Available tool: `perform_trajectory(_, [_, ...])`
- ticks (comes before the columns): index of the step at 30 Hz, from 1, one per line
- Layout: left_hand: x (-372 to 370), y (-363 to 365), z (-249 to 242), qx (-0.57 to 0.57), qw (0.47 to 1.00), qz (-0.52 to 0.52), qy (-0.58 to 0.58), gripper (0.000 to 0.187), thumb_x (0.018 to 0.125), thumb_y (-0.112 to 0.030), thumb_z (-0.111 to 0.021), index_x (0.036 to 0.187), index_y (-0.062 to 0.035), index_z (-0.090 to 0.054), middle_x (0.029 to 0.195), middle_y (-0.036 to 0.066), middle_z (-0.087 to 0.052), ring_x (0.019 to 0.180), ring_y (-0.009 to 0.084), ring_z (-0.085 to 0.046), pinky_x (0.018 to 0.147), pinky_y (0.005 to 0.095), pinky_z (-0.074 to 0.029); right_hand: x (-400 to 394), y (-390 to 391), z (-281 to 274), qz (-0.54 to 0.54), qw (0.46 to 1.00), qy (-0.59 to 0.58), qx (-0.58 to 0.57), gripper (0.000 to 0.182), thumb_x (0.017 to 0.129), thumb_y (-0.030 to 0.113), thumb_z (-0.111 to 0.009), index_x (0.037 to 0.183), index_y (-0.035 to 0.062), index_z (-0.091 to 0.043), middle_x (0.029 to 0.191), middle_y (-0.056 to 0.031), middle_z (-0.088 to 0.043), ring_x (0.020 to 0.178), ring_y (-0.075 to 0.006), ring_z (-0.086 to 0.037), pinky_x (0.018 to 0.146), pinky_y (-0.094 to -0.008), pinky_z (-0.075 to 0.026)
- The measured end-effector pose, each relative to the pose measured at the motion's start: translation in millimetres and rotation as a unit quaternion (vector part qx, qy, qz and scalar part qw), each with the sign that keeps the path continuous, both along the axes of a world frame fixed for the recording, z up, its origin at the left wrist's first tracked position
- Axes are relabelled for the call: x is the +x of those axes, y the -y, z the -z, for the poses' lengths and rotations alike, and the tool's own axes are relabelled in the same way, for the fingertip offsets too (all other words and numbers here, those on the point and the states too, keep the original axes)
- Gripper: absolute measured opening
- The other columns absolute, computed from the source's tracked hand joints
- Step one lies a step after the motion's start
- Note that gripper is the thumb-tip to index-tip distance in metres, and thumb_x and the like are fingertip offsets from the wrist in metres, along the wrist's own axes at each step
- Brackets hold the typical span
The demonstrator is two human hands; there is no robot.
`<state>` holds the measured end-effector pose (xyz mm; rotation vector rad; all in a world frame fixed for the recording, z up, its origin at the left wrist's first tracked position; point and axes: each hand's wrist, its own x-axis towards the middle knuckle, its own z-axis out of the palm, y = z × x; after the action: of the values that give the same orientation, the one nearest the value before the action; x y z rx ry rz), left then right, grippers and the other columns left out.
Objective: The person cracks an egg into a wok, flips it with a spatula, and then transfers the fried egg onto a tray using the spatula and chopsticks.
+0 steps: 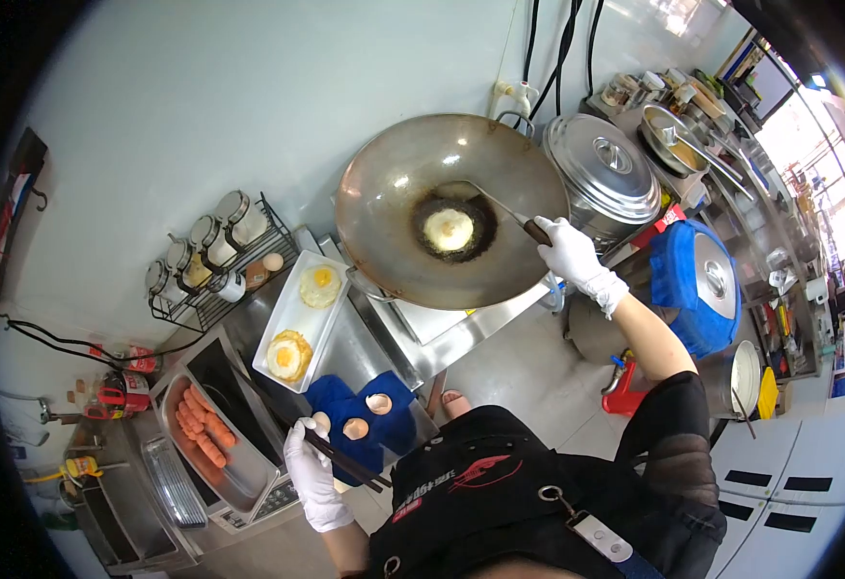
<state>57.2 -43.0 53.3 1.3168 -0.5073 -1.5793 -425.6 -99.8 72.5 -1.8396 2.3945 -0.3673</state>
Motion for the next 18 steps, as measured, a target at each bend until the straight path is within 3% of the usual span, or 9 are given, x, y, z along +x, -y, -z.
perform_trajectory(3, [0.5,0.5,5.7,-0.007,0.999,-0.030,-0.017,0.021,0.092,-0.025,-0.047,0.084,-0.0072,-0.055,0.070,0.003,-0.052,0.041,0.0043,-0.036,0.033,0.0163,-0.025,1.2,-6.2,-2.7,0.006,1.000,0.013,0.013,0.047,0.077,0.013,-0.055,0.123,0.0057,-0.052,0.099,-0.0194,-0.057,0.091,-0.0351,-0.059,0.080,-0.0406,-0.048])
perform_trajectory(10, [7.4,-4.6,5.5,0.007,1.000,0.004,0.003,0.020,0.092,-0.028,-0.046,0.084,-0.0112,-0.053,0.069,-0.001,-0.051,0.054,0.0050,-0.042,0.038,0.0180,-0.025,0.7,-33.5,-0.3,0.023,0.998,0.049,0.018,0.042,0.076,0.012,-0.055,0.118,0.0026,-0.055,0.097,-0.0213,-0.061,0.091,-0.0326,-0.061,0.080,-0.0402,-0.048])
perform_trajectory(12, [7.9,-5.1,7.3,0.011,1.000,-0.004,0.003,0.020,0.092,-0.028,-0.046,0.084,-0.0111,-0.053,0.069,-0.001,-0.051,0.054,0.0051,-0.042,0.038,0.0182,-0.025,-2.6,-44.1,7.4,0.009,0.988,0.152,-0.012,0.040,0.077,0.011,-0.055,0.116,0.0013,-0.056,0.091,-0.0206,-0.064,0.084,-0.0310,-0.062,0.076,-0.0370,-0.048])
perform_trajectory(13, [8.2,-5.0,9.4,0.007,1.000,-0.022,0.000,0.021,0.092,-0.027,-0.046,0.084,-0.0091,-0.054,0.069,0.001,-0.052,0.048,0.0047,-0.039,0.036,0.0174,-0.025,9.3,-47.1,-19.4,0.051,0.963,0.256,0.064,0.041,0.077,0.011,-0.056,0.116,-0.0016,-0.055,0.085,-0.0192,-0.064,0.076,-0.0266,-0.062,0.072,-0.0329,-0.047])
perform_trajectory(16, [9.5,-4.7,11.1,0.003,0.999,-0.035,-0.006,0.022,0.091,-0.025,-0.047,0.084,-0.0071,-0.056,0.070,0.003,-0.052,0.043,0.0044,-0.036,0.033,0.0168,-0.026,6.7,-55.1,-26.3,0.003,0.971,0.238,0.033,0.041,0.078,0.010,-0.056,0.116,-0.0044,-0.054,0.079,-0.0166,-0.063,0.070,-0.0223,-0.060,0.069,-0.0311,-0.047])
perform_trajectory(18, [9.3,-4.4,10.9,0.002,1.000,-0.030,-0.008,0.022,0.091,-0.025,-0.046,0.084,-0.0071,-0.055,0.070,0.003,-0.052,0.042,0.0045,-0.036,0.033,0.0168,-0.026,-1.4,-56.4,-17.6,0.044,0.961,0.274,0.020,0.040,0.078,0.010,-0.056,0.115,-0.0051,-0.054,0.078,-0.0159,-0.062,0.069,-0.0210,-0.060,0.068,-0.0315,-0.047])
